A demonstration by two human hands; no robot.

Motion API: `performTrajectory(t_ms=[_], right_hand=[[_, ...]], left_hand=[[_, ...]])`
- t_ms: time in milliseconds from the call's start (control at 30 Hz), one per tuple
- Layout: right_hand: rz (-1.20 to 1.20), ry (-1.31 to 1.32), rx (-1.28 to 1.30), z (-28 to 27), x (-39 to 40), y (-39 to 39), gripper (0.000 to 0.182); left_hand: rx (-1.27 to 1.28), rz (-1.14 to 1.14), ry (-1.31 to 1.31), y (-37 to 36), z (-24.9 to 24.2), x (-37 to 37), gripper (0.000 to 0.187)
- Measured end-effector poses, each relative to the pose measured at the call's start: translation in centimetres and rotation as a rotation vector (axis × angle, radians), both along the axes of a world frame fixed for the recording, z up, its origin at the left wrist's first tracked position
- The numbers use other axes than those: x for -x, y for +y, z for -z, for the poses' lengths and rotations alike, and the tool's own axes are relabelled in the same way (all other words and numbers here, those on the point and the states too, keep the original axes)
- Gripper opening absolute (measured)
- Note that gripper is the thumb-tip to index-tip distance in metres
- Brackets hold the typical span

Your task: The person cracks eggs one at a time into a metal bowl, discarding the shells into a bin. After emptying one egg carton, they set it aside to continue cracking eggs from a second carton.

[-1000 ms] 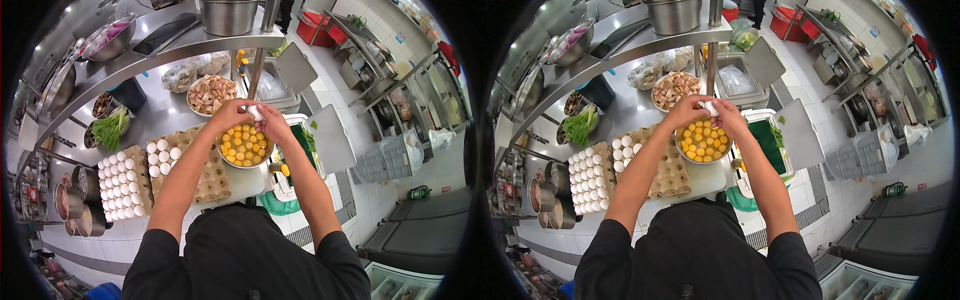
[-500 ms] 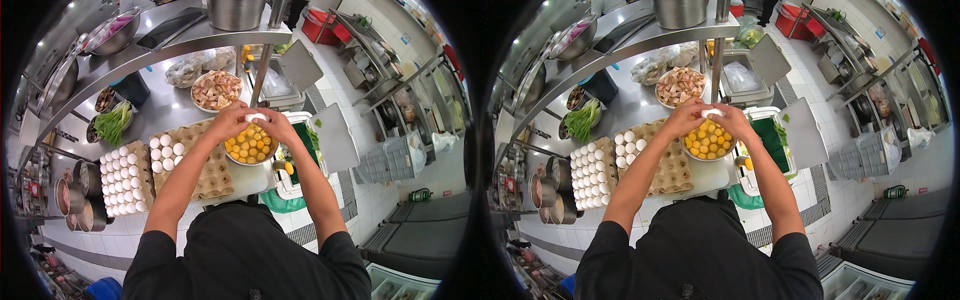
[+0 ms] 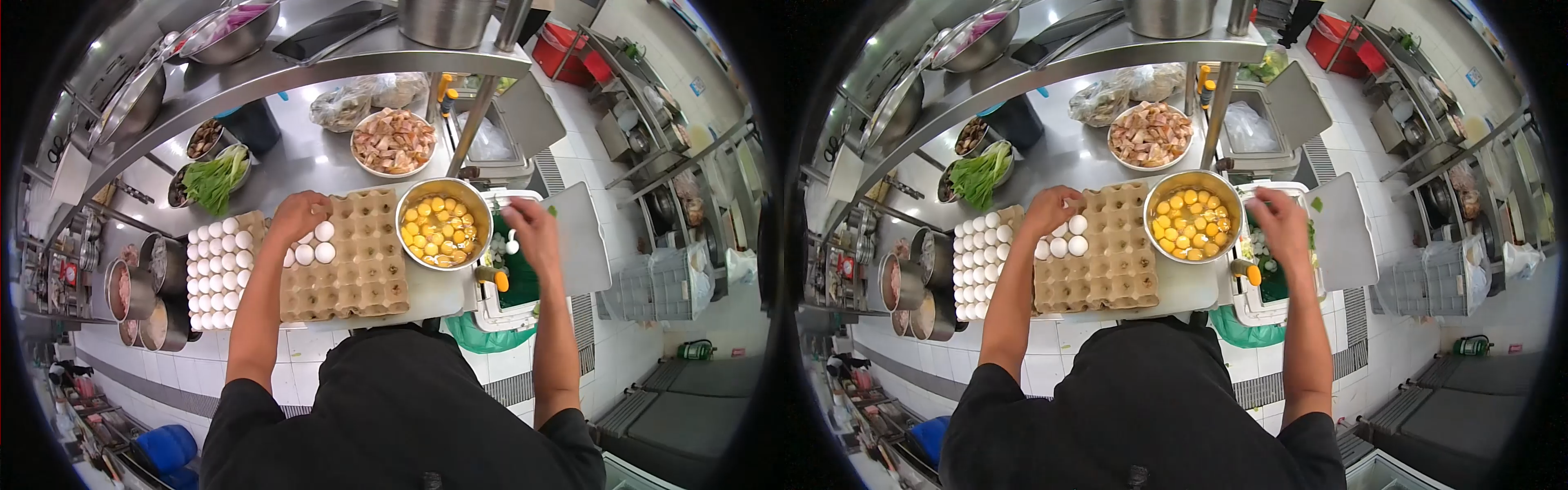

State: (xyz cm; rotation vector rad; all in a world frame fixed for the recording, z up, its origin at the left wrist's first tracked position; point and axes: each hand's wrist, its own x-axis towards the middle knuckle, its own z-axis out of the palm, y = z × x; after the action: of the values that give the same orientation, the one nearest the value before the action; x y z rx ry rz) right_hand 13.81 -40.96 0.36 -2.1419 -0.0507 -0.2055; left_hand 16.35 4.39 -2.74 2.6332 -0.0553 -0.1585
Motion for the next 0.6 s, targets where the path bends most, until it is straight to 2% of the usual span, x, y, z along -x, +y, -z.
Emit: performTrajectory(t_ms=[67, 100, 167, 200, 400, 467, 533, 600], right_hand=[[-0.165, 0.154, 0.041, -0.5, 0.7, 6.5, 0.03], [-0.392, 0.09, 0.034, -0.2, 1.0, 9.7, 0.032], [-0.625, 0.038, 0.165, 2.0, 1.5, 16.2, 0.032], [-0.66, 0.026, 0.184, 3.3, 1.9, 19.0, 0.031], [-0.736, -0.11, 0.381, 8.1, 2.3, 27.5, 0.035], [-0.715, -0.155, 0.398, 8.8, 2.3, 28.5, 0.036], [-0.755, -0.124, 0.485, 8.9, 2.4, 29.0, 0.038], [-0.75, -0.138, 0.438, 9.5, 2.5, 29.5, 0.039]], left_hand=[[0.077, 0.129, 0.103, 0.9, 0.9, 0.9, 0.04], [0.055, 0.214, 0.117, 0.8, 1.1, 1.4, 0.043], [-0.016, 0.239, 0.045, 0.8, 2.8, 1.7, 0.043], [-0.09, 0.276, -0.024, 0.8, 3.3, 1.9, 0.043], [-0.057, 0.161, -0.015, 1.2, 2.3, 2.8, 0.042], [0.237, -0.071, 0.158, 1.5, 1.0, 2.9, 0.044], [0.314, -0.118, 0.116, 4.1, 3.4, 2.4, 0.043], [0.842, -0.221, -0.014, 5.7, 4.5, 1.9, 0.038]])
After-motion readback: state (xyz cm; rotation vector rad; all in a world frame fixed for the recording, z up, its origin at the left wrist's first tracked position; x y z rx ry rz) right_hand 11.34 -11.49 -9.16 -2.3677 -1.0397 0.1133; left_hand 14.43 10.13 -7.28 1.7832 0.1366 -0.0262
